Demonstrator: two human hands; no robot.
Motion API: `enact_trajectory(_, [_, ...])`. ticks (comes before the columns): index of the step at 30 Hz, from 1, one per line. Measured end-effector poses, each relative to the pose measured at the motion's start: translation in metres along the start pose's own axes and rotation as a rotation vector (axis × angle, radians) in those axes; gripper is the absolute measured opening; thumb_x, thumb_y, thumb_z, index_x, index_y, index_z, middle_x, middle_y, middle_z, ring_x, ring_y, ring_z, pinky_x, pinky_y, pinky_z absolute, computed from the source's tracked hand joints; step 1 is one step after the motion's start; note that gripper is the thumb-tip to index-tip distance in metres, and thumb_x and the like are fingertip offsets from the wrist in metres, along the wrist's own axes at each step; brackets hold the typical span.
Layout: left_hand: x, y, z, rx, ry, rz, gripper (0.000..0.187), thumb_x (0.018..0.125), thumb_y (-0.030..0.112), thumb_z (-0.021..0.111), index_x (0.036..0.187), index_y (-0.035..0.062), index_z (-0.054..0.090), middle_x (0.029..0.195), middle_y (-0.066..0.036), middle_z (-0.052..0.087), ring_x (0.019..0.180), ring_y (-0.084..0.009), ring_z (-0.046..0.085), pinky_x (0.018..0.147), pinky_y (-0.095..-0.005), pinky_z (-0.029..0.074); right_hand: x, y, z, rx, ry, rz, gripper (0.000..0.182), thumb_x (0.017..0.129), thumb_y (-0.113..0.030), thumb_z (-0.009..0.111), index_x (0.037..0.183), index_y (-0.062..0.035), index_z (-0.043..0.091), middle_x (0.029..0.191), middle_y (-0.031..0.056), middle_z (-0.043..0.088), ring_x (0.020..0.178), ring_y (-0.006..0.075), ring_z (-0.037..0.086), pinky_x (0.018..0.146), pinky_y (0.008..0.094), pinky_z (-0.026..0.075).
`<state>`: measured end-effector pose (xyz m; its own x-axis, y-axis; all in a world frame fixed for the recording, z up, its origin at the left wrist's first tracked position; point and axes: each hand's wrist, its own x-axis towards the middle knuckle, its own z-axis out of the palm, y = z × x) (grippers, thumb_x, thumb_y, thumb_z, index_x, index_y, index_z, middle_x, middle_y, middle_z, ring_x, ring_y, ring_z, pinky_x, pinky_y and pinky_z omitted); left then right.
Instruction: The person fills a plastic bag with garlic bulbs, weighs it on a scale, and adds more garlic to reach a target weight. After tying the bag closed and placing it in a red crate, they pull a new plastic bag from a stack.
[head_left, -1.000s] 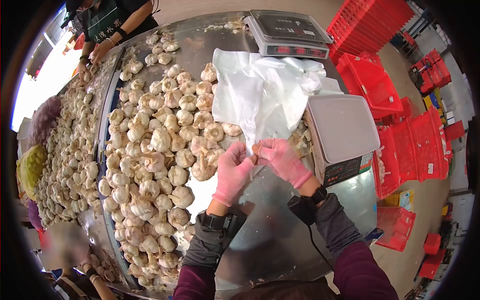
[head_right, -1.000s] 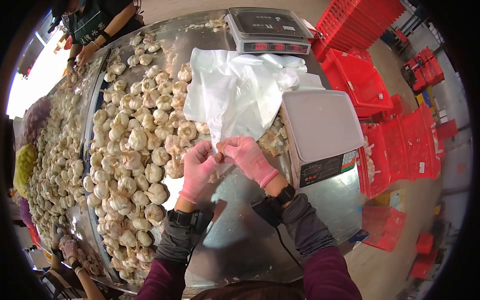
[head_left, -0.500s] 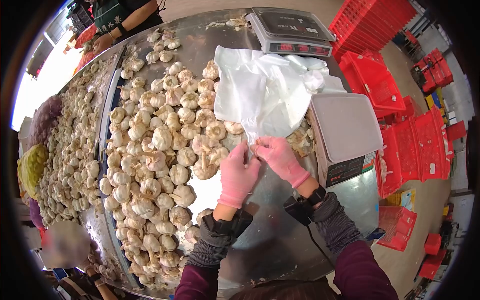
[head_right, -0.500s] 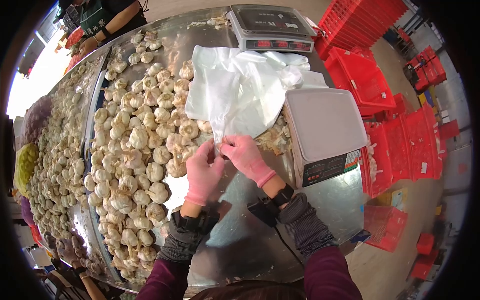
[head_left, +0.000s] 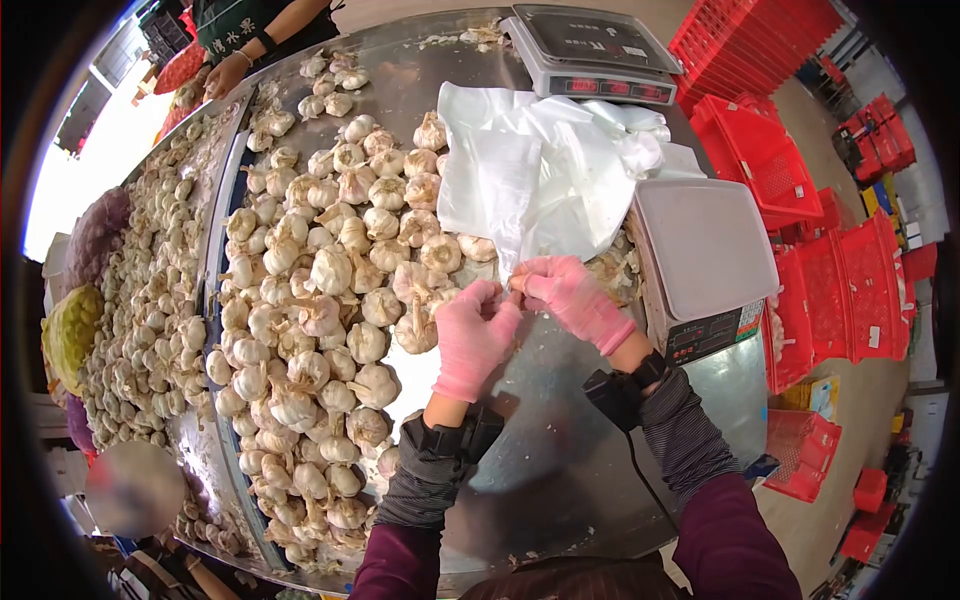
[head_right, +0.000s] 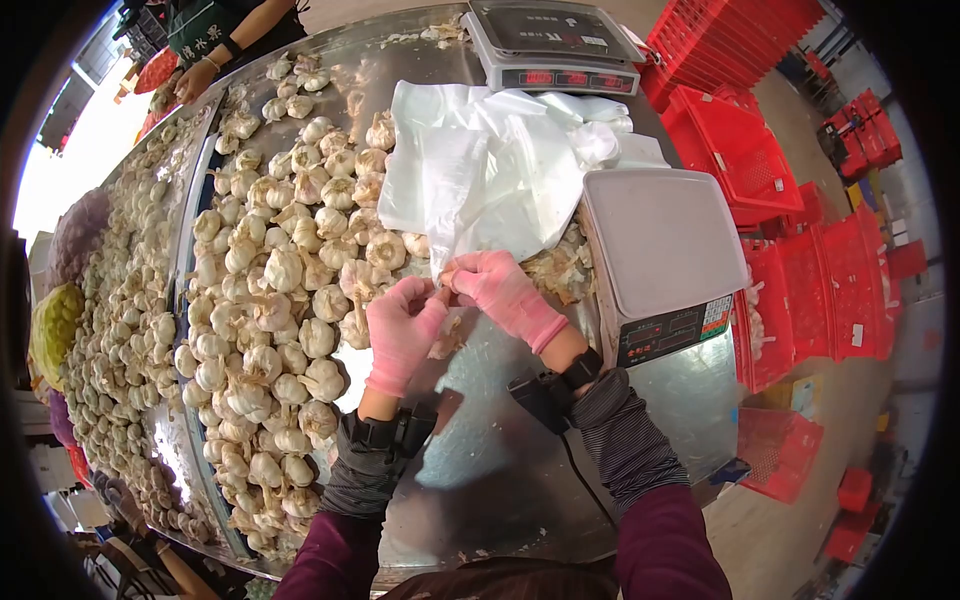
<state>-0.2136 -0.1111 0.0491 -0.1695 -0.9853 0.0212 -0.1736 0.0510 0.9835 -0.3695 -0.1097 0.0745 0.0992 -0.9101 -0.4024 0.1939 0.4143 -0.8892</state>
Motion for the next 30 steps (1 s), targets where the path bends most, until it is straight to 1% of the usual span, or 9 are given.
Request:
enact_trajectory(10, [0.054, -0.016, -0.064, -0.164, 0.253, 0.003, 0.010, 0.084, 0.000, 0.046, 0.077, 0.0014, 0.054, 0.071, -0.004, 0.059, 0.063, -0.0094, 0.053, 0.059, -0.0235, 0.043, 0.015, 0.010, -0.046, 0.768, 0.104, -0.195, 0.026, 0.089, -0.010, 0.045, 0.105, 0.0049, 0.059, 0.099, 0.0131, 0.064, 0.085, 0.0229, 0.065, 0.082, 0.0352, 0.053])
enact_trajectory(14, [0.108, -0.035, -0.130, 0.113, 0.364, 0.061, 0.008, 0.084, 0.003, 0.045, 0.082, 0.0011, 0.054, 0.077, -0.010, 0.061, 0.067, -0.0176, 0.058, 0.064, -0.0315, 0.047, -0.026, -0.073, -0.110, 0.639, 0.581, -0.336, 0.037, 0.092, -0.031, 0.044, 0.113, -0.0028, 0.056, 0.112, 0.0129, 0.062, 0.107, 0.0243, 0.059, 0.095, 0.0402, 0.048])
enact_trajectory(15, [0.119, -0.037, -0.137, 0.367, 0.408, 0.128, 0.010, 0.084, 0.005, 0.046, 0.084, -0.0006, 0.054, 0.076, -0.013, 0.061, 0.067, -0.0209, 0.058, 0.066, -0.0342, 0.047, -0.036, -0.070, -0.147, -0.306, 0.585, -0.720, 0.039, 0.094, -0.035, 0.043, 0.114, -0.0038, 0.056, 0.114, 0.0123, 0.062, 0.110, 0.0251, 0.058, 0.096, 0.0391, 0.047])
enact_trajectory(18, [0.150, -0.053, -0.158, 0.682, 0.428, 0.121, 0.014, 0.085, 0.008, 0.047, 0.088, -0.0037, 0.055, 0.076, -0.016, 0.060, 0.068, -0.0254, 0.058, 0.067, -0.0376, 0.047, -0.060, -0.157, -0.224, 0.384, -0.108, -0.683, 0.035, 0.091, -0.031, 0.050, 0.114, -0.0050, 0.058, 0.119, 0.0134, 0.060, 0.114, 0.0286, 0.055, 0.098, 0.0391, 0.043])
enact_trajectory(23, [0.184, -0.056, -0.164, -0.122, 0.428, -0.172, 0.019, 0.083, 0.010, 0.050, 0.092, -0.0037, 0.059, 0.079, -0.016, 0.061, 0.071, -0.0234, 0.057, 0.066, -0.0345, 0.047, -0.099, -0.258, -0.151, 0.357, 0.737, -0.802, 0.040, 0.091, -0.032, 0.042, 0.105, -0.0006, 0.061, 0.105, 0.0176, 0.065, 0.103, 0.0314, 0.061, 0.095, 0.0421, 0.046])
enact_trajectory(24, [0.184, -0.045, -0.157, -0.117, 0.421, -0.170, 0.019, 0.083, 0.010, 0.050, 0.092, -0.0037, 0.059, 0.079, -0.016, 0.061, 0.071, -0.0234, 0.057, 0.066, -0.0345, 0.047, -0.096, -0.247, -0.160, 0.262, -0.040, -0.652, 0.036, 0.090, -0.027, 0.043, 0.110, -0.0017, 0.059, 0.112, 0.0178, 0.062, 0.108, 0.0306, 0.058, 0.096, 0.0384, 0.046])
enact_trajectory(26, [0.174, -0.006, -0.130, 0.529, 0.274, 0.202, 0.023, 0.076, 0.012, 0.058, 0.094, -0.0024, 0.060, 0.084, -0.018, 0.061, 0.079, -0.0294, 0.058, 0.070, -0.0375, 0.047, -0.009, -0.202, -0.166, -0.645, 0.518, -0.916, 0.041, 0.089, -0.030, 0.048, 0.119, -0.0008, 0.051, 0.121, 0.0192, 0.057, 0.114, 0.0308, 0.054, 0.094, 0.0387, 0.045])
enact_trajectory(28, [0.187, 0.001, -0.113, 0.847, 0.211, 0.470, 0.029, 0.066, 0.015, 0.064, 0.090, -0.0003, 0.063, 0.088, -0.024, 0.062, 0.084, -0.0395, 0.059, 0.073, -0.0437, 0.047, 0.057, -0.131, -0.074, -1.410, 0.340, -0.569, 0.050, 0.095, -0.032, 0.042, 0.134, -0.0019, 0.040, 0.138, 0.0144, 0.042, 0.132, 0.0298, 0.036, 0.106, 0.0367, 0.034])
enact_trajectory(30, [0.210, 0.009, -0.136, 1.190, 0.202, 0.426, 0.022, 0.064, 0.017, 0.069, 0.075, -0.0020, 0.065, 0.075, -0.023, 0.062, 0.076, -0.0382, 0.061, 0.069, -0.0447, 0.049, 0.094, -0.075, -0.053, -1.362, 0.306, -0.050, 0.063, 0.090, -0.047, 0.040, 0.146, -0.0207, 0.026, 0.152, 0.0117, 0.023, 0.140, 0.0332, 0.019, 0.107, 0.0613, 0.022])
